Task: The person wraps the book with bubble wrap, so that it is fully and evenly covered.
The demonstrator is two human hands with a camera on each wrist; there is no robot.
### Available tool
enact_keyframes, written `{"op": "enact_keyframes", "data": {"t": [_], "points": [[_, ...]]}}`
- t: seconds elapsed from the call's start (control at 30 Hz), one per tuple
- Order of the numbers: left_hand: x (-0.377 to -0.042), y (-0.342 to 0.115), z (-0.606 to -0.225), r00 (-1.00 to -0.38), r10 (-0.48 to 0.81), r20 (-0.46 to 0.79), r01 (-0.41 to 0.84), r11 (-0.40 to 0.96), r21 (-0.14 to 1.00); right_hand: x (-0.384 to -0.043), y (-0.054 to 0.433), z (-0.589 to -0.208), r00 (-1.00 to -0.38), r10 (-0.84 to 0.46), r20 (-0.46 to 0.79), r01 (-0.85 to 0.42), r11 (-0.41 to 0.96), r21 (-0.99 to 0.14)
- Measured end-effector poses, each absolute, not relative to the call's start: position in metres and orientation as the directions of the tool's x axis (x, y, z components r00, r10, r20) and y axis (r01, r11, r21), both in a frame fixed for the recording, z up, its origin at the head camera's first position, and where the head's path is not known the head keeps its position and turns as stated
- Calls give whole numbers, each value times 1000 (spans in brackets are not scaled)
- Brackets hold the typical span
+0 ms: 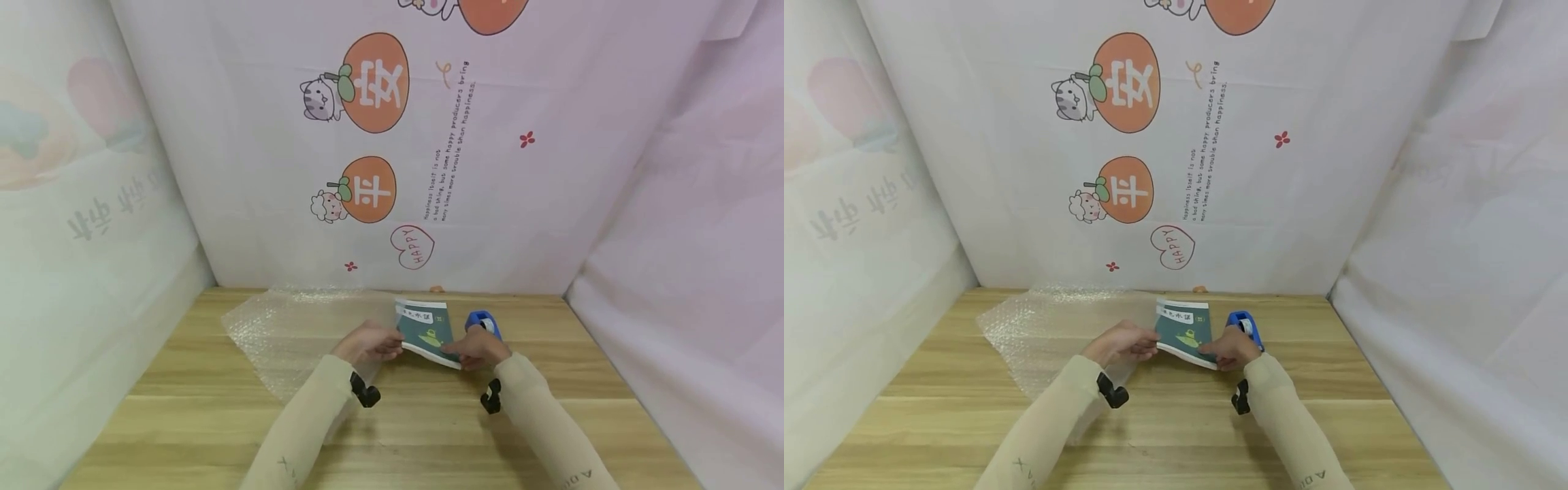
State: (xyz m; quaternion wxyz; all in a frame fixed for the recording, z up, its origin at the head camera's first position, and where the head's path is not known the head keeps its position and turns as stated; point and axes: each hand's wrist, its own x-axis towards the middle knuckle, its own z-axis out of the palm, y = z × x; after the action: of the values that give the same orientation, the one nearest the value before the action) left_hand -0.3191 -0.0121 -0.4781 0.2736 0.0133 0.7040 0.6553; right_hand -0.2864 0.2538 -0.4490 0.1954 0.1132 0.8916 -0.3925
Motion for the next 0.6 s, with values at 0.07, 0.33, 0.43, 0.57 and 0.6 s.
{"op": "enact_keyframes", "data": {"t": [0.07, 0.33, 0.43, 0.57, 0.6], "points": [[-318, -13, -481, -852, 365, -376, -352, 135, 926, -286, 254, -452, -902, 54, -429, 355, 659, -663], [-316, -14, -483, -865, 335, -373, -339, 157, 928, -289, 255, -456, -926, 132, -355, 348, 667, -659], [-315, -14, -484, -865, 343, -366, -330, 160, 930, -288, 254, -454, -926, 148, -347, 350, 677, -647], [-314, -13, -485, -867, 351, -353, -311, 170, 935, -285, 254, -453, -936, 153, -317, 329, 701, -633], [-314, -13, -486, -869, 353, -348, -304, 174, 937, -285, 255, -454, -941, 150, -303, 317, 701, -638]]}}
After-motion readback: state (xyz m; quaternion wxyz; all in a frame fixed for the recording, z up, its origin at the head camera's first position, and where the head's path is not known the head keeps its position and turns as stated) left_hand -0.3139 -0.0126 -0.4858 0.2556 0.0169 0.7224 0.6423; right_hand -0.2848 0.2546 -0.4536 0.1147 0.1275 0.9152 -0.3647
